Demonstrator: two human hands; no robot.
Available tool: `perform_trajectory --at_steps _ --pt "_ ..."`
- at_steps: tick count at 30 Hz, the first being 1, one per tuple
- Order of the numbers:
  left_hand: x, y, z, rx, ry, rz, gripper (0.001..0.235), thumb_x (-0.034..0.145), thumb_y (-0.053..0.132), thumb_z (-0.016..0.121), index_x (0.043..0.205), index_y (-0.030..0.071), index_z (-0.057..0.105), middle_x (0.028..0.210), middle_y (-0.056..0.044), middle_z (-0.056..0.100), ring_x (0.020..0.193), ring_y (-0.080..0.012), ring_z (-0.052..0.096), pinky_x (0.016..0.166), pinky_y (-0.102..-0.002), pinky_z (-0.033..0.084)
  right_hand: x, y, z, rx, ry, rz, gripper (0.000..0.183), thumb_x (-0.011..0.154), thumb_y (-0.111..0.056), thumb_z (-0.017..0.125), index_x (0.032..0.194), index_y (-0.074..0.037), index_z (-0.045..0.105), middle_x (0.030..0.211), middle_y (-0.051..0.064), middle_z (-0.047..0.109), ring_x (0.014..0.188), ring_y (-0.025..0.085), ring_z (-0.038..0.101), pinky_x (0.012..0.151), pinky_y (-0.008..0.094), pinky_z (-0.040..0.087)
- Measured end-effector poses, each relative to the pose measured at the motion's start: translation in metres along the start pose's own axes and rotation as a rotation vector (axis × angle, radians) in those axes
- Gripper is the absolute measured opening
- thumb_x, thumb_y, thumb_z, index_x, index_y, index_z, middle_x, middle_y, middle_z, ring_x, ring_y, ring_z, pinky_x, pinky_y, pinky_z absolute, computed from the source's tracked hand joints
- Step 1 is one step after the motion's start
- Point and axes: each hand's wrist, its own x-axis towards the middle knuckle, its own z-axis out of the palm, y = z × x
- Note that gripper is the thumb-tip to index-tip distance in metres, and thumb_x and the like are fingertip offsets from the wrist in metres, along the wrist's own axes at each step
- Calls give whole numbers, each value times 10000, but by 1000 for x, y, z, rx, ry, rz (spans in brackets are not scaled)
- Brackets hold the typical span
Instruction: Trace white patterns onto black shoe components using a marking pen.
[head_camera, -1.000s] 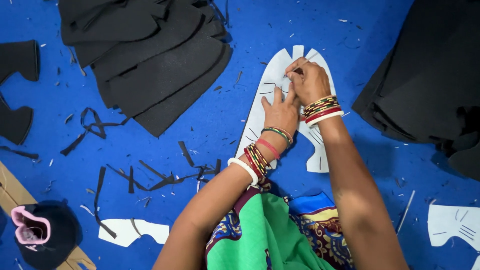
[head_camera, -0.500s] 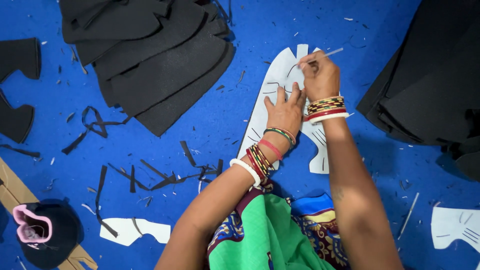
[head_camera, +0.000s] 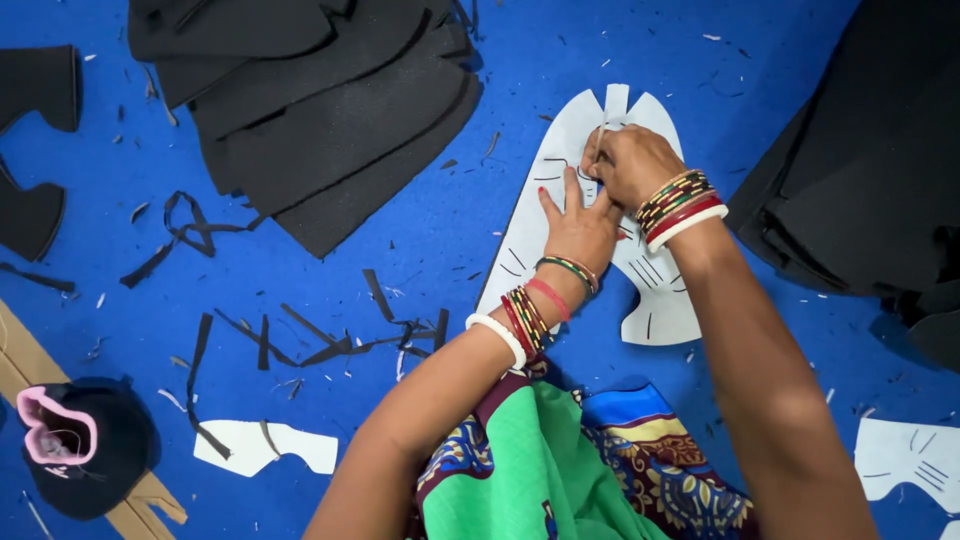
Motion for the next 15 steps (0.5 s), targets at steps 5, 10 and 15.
perform_trajectory --at_steps 5,10,15 --pt "0 -1 4 -21 14 1 447 891 364 668 1291 166 689 1472 -25 464 1458 -522 252 1024 -841 270 0 5 9 -102 16 -135 82 881 -139 716 903 -61 725 874 131 743 910 349 688 802 449 542" --pt "2 -1 1 12 -45 -1 393 908 356 668 1242 155 719 1439 -55 501 1466 -520 247 1031 -838 273 4 -2 12 -195 6 -128 103 905 -170 729 933 -72 744 835 170 729 845 381 690 775 483 537" --pt "2 0 -1 -66 -9 -11 406 866 348 651 1215 155 726 1393 -33 533 1458 -512 256 1034 -839 282 4 4 23 -55 166 -63 77 917 -131 717 934 -68 759 906 174 746 819 361 719 782 452 577"
